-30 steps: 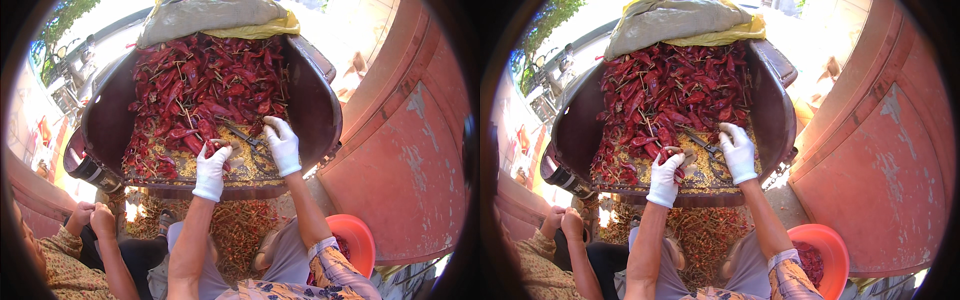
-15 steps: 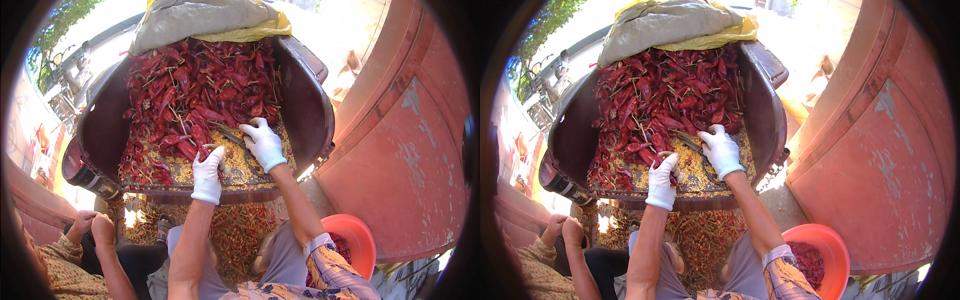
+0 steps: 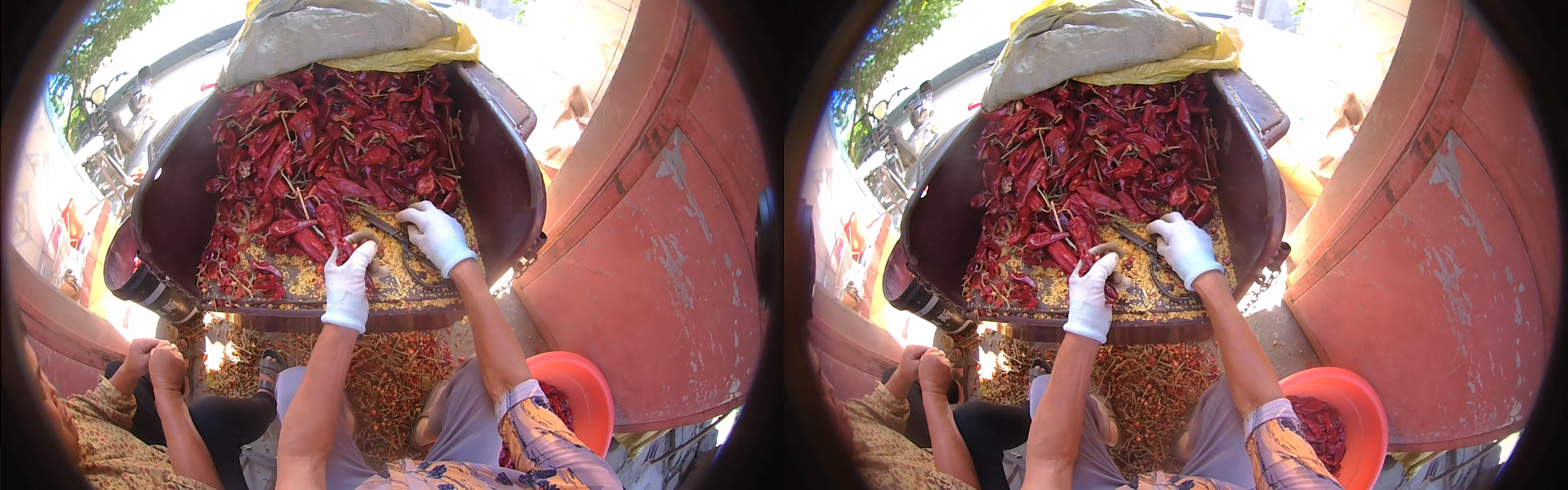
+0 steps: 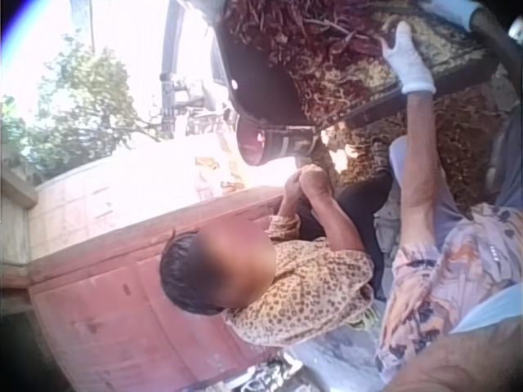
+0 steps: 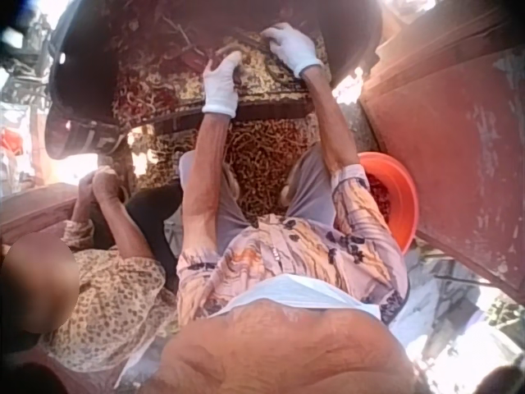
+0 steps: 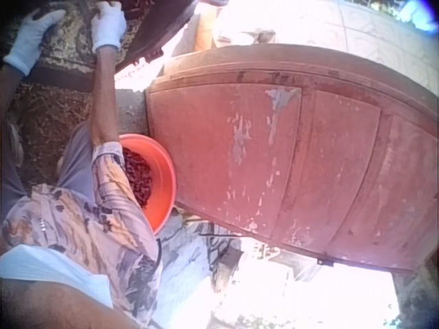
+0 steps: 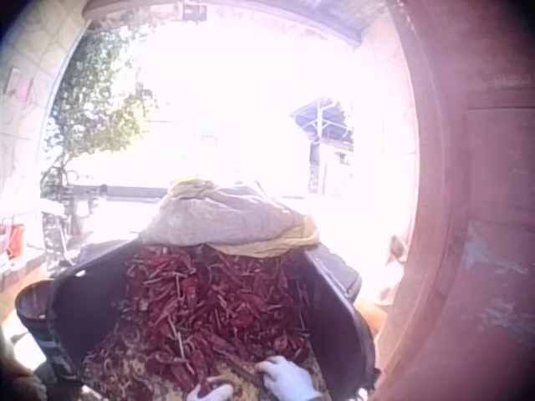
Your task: The person sorts and trims dried red chili peppers from a large bin into a plastic bowl using shears.
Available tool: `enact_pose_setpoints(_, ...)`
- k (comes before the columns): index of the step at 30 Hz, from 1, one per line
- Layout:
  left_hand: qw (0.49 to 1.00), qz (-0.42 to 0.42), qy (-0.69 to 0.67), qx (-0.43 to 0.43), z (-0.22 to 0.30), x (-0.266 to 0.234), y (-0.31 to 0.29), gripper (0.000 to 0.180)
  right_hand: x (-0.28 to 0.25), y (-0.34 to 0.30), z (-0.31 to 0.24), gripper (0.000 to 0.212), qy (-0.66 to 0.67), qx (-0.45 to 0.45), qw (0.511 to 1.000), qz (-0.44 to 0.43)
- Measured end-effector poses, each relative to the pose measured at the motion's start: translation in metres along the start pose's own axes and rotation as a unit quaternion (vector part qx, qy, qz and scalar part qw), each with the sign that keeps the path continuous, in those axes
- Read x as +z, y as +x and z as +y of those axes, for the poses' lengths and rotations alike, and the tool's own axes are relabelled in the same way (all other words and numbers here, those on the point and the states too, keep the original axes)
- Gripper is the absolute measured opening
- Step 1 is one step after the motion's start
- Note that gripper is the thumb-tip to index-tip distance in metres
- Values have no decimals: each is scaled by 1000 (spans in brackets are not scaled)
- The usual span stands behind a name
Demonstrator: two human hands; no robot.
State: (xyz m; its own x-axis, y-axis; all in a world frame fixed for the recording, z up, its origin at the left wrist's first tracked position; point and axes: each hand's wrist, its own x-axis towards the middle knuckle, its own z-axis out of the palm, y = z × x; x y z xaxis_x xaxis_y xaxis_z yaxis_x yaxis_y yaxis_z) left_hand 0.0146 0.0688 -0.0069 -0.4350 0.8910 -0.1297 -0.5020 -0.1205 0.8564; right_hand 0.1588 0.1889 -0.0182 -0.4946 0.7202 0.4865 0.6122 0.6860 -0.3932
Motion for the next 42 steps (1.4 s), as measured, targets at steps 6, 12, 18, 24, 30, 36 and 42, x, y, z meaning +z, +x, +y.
enact_pose_setpoints(6, 1000, 10, -12, -3, -2, -1, 2, 17, 2, -2, -1, 12, 64, 66, 995, 44)
enact_pose_setpoints(12, 1000, 11, -5, -6, -4, 1, 2, 16, -6, 1, -6, 21, 8, 32, 998, -44)
enact_pose_setpoints(18, 1000, 15, -7, -12, -6, -2, 3, 13, -16, -4, -20, 21, -33, 0, 994, -107)
enact_pose_setpoints(24, 999, 26, -44, -10, -7, -1, 5, 11, -21, -14, -25, 18, 27, -17, 992, -122)
enact_pose_setpoints(30, 999, -3, -40, -5, -8, -2, 7, 20, -15, -9, -26, 12, 237, -9, 969, 72)
enact_pose_setpoints(36, 981, -115, 96, 119, 1, 17, -9, 46, -34, -11, -56, 11, 548, 218, 807, 16)
enact_pose_setpoints(42, 984, -87, 135, 75, -4, 12, -3, 31, -29, -17, -67, 9, 520, 169, 837, 21)
